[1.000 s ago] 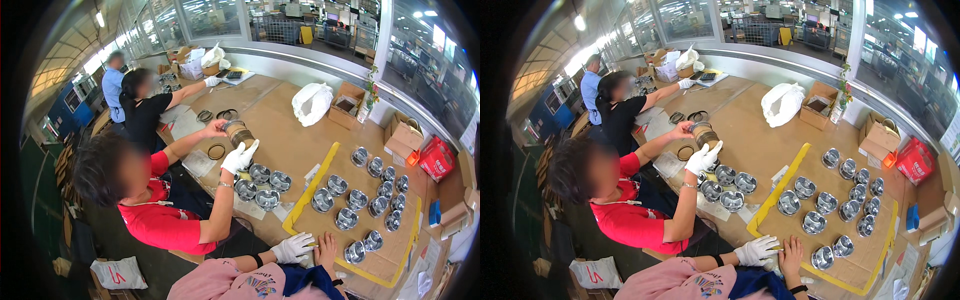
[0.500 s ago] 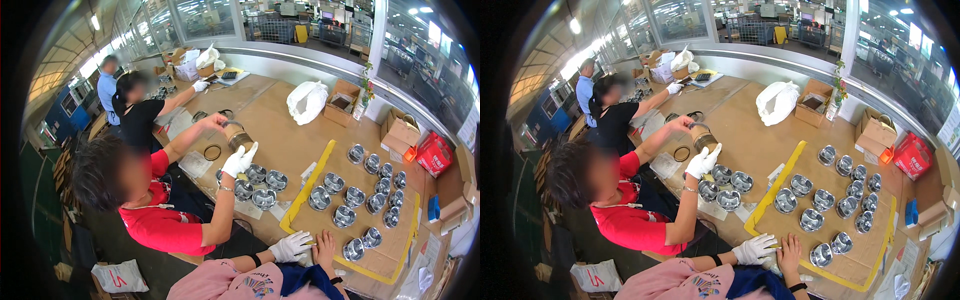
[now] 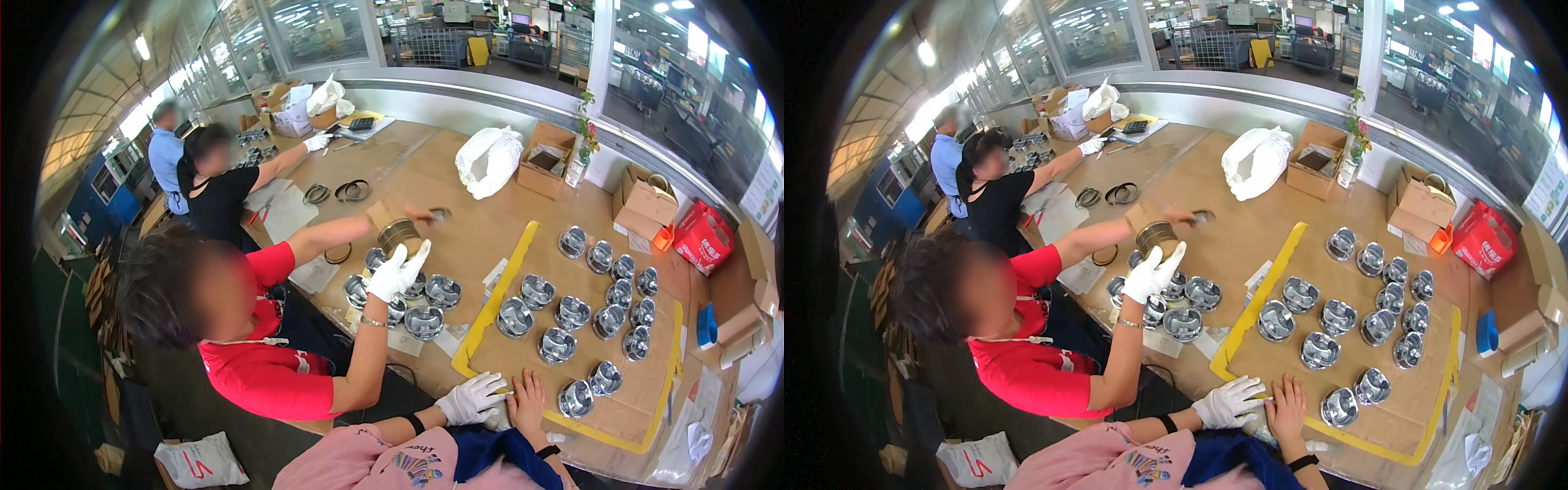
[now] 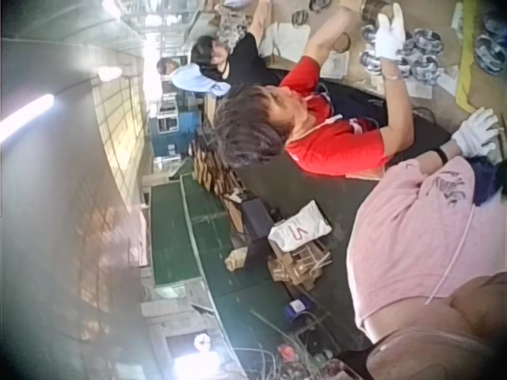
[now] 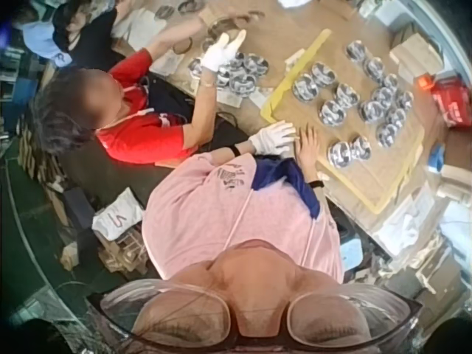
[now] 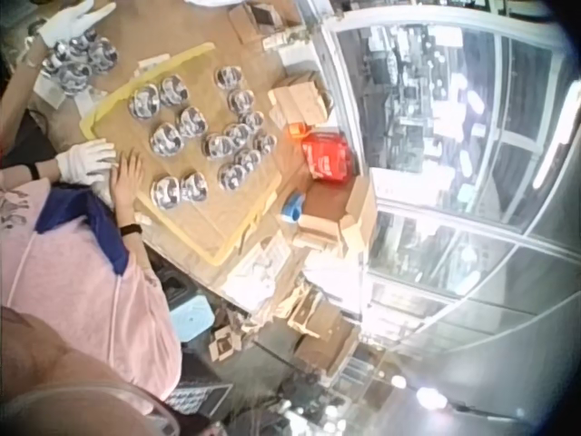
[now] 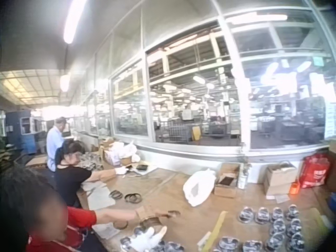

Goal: Installing metal rings onto engine pistons at an assembly table.

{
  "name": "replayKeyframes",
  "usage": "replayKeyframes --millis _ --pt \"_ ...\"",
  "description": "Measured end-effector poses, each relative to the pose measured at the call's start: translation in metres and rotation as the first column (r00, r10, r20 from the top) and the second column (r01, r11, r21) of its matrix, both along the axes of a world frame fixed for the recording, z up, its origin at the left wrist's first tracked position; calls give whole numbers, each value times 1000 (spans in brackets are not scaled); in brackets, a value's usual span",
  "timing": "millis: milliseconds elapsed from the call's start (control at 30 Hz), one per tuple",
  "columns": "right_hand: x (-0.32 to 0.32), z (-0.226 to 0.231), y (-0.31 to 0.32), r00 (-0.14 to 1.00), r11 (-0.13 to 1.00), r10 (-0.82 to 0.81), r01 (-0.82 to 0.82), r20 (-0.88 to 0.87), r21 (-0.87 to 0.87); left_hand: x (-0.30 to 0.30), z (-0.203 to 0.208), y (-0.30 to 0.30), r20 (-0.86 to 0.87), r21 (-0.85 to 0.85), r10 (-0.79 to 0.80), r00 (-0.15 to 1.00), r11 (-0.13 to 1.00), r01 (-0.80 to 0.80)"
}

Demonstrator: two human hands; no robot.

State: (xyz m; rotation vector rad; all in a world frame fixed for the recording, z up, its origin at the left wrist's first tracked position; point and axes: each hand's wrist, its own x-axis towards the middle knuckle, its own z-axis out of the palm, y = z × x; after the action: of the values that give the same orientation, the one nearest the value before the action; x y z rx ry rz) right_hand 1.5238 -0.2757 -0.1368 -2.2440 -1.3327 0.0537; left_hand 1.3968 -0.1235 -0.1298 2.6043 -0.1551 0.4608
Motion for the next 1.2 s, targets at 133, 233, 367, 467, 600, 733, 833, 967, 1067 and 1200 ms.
replayKeyframes --millis 133,233,367,467,600,733,833,967,1067,1200 --pt "0 1 1 1000 1000 0 0 19 -3 0 3 0 15 -12 13 1000 1000 -13" --pt "2 1 1 1000 1000 -5 5 20 4 1 3 0 19 -18 13 1000 1000 -12" --pt "1 -1 0 1000 1000 -5 5 12 -3 1 2 0 8 -14 10 1000 1000 -10" --pt "2 -4 1 1000 1000 -5 5 9 0 1 4 0 6 -15 17 1000 1000 -17" --pt "1 -2 2 1000 1000 -5 5 -13 -7 0 0 2 13 -10 12 1000 1000 -11" --pt "1 -3 1 1000 1000 -5 5 -15 -7 1 4 1 1 -10 -1 1000 1000 1" --pt "0 -7 -2 1000 1000 -15 15 5 -9 2 4 -1 9 -15 -8 1000 1000 8" --pt "4 -6 1 999 1000 17 -16 -34 16 6 -11 7 56 -103 -7 998 995 13" --pt "11 17 3 994 988 80 -90 -76 -128 18 22 3 -173 -599 164 971 766 -236" --pt "13 44 12 912 901 406 -409 -52 -142 46 104 -12 25 -234 134 991 964 -125"
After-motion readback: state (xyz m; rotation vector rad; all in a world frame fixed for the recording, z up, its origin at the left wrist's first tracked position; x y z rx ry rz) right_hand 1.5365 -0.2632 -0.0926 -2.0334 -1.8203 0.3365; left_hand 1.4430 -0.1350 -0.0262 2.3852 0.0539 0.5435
